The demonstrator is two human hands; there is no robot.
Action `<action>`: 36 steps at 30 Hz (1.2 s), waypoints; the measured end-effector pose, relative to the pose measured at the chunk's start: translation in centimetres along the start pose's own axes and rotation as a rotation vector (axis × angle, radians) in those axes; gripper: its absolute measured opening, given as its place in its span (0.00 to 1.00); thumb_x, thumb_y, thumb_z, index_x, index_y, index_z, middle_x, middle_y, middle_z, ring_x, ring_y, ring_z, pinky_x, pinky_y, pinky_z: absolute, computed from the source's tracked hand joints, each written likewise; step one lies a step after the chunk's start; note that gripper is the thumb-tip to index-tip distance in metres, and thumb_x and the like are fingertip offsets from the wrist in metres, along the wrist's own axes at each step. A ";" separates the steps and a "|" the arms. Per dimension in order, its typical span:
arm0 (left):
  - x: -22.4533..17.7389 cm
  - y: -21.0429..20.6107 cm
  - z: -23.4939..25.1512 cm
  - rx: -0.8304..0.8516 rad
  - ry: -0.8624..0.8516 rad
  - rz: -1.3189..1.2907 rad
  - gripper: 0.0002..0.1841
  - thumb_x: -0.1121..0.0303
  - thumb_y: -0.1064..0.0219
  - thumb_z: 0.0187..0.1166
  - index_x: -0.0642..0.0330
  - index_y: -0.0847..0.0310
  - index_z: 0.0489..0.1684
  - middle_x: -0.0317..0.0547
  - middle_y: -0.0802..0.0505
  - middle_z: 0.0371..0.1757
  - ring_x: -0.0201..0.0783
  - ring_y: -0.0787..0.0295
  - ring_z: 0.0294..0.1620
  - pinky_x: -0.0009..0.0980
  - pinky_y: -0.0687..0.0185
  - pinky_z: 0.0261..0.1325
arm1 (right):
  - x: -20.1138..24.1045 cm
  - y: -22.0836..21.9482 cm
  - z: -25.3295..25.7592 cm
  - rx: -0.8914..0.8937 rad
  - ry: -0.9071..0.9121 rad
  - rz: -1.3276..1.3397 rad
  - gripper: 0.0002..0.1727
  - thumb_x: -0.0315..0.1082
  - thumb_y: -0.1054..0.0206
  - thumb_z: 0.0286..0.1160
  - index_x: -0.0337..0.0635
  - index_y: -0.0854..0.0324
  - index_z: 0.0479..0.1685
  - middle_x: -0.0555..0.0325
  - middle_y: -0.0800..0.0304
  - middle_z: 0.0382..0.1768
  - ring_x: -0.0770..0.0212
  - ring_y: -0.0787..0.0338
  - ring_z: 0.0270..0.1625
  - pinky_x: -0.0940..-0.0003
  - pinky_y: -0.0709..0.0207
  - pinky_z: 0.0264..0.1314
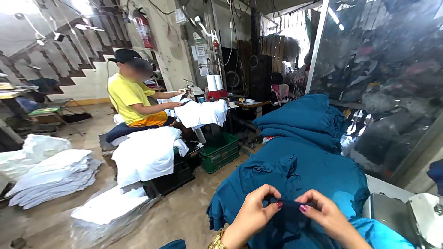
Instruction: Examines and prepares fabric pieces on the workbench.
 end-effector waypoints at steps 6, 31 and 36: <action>-2.5 -5.9 3.1 0.053 -0.004 -0.340 0.12 0.74 0.29 0.73 0.63 0.15 0.54 0.37 0.08 0.48 0.25 0.12 0.44 0.24 0.14 0.50 | 2.6 6.3 -3.2 -0.192 0.028 0.052 0.11 0.30 0.33 0.73 0.41 0.19 0.53 0.67 0.09 0.40 0.75 0.10 0.39 0.77 0.14 0.43; 0.7 -6.1 0.6 -0.023 -0.033 0.376 0.11 0.70 0.33 0.79 0.61 0.09 0.52 0.47 0.05 0.47 0.36 0.07 0.44 0.34 0.09 0.51 | -4.0 9.6 -1.3 -0.250 -0.389 -0.516 0.21 0.28 0.38 0.79 0.37 0.21 0.70 0.46 0.11 0.50 0.53 0.11 0.49 0.55 0.17 0.57; 1.8 -5.1 -6.0 0.165 -0.066 0.588 0.15 0.65 0.28 0.77 0.62 0.10 0.57 0.61 0.08 0.56 0.60 0.10 0.59 0.55 0.14 0.61 | -4.2 8.8 -1.0 -0.356 -0.109 -0.608 0.15 0.24 0.38 0.78 0.36 0.15 0.61 0.44 0.11 0.56 0.52 0.09 0.47 0.54 0.14 0.50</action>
Point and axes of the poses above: each hand's wrist, its own z-axis towards the middle knuckle, its own y-axis out of the back of the hand, x = y × z, the point moved 1 cm from there along z, towards the middle knuckle
